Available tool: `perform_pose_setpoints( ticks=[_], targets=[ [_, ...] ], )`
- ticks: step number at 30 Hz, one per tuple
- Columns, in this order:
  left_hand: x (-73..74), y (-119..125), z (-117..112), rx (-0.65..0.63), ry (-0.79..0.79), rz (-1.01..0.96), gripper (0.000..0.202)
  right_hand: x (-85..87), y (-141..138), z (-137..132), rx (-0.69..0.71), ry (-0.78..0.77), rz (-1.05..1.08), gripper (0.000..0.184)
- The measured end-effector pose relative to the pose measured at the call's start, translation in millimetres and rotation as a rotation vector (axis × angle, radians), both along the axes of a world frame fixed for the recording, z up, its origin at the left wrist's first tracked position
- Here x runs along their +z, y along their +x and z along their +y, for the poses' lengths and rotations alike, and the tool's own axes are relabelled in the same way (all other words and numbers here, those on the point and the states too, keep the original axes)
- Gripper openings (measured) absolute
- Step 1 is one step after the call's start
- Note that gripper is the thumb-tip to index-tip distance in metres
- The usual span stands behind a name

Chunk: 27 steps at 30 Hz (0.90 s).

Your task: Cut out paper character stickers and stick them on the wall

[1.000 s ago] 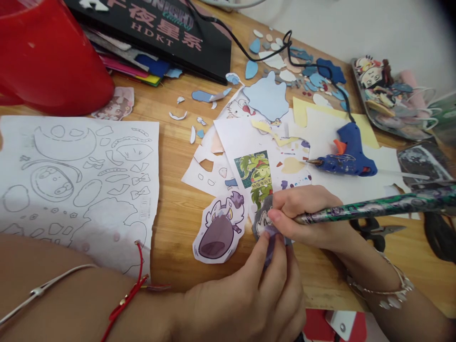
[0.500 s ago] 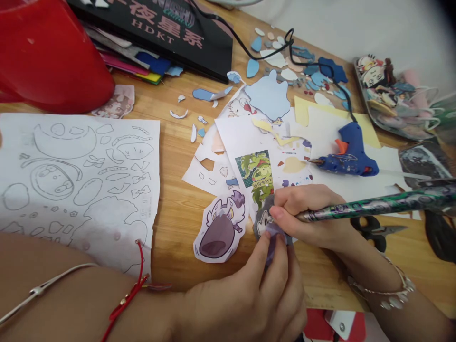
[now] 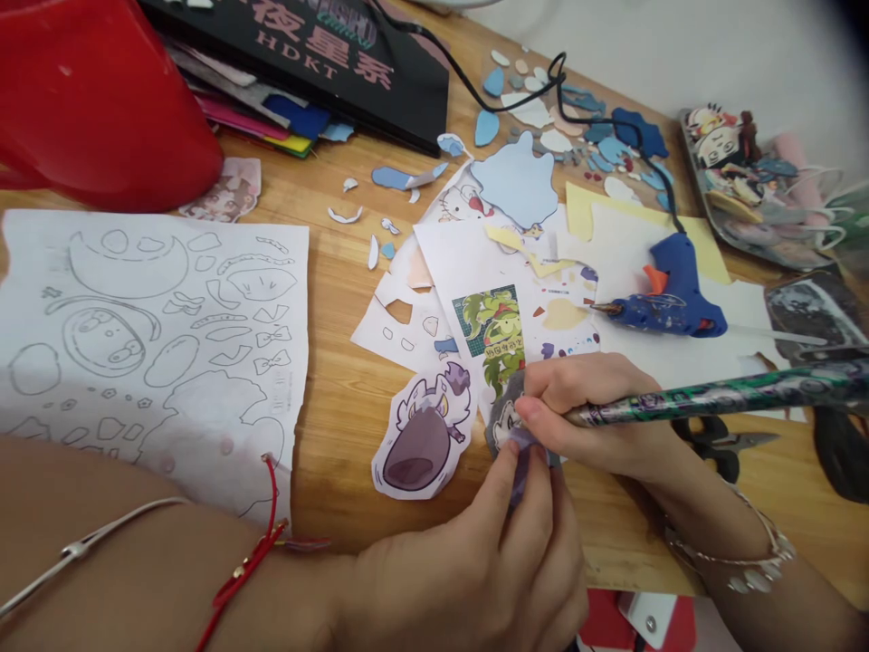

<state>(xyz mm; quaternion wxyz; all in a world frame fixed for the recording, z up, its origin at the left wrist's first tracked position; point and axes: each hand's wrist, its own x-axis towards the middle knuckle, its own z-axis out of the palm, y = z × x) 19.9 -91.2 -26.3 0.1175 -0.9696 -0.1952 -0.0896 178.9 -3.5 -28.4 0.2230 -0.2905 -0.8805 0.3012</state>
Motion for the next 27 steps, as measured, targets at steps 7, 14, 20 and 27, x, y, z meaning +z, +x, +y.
perform_pose_setpoints(
  ticks=[7,14,20,27],
  targets=[
    [0.9,-0.5,0.2,-0.006,-0.011,-0.009,0.039,-1.4,-1.0,0.2,0.004,-0.062,0.053,0.032],
    [-1.1,-1.5,-1.2,-0.008,-0.028,-0.020,0.039,2.2,-4.8,-0.1,-0.020,-0.097,0.116,0.031],
    [0.5,0.1,1.2,-0.004,-0.011,-0.006,0.039,0.8,-1.1,-0.6,-0.017,-0.019,0.009,0.032],
    [-0.3,-0.4,0.0,-0.005,-0.003,-0.017,0.039,2.7,-1.1,0.3,0.028,0.008,-0.050,0.035]
  ],
)
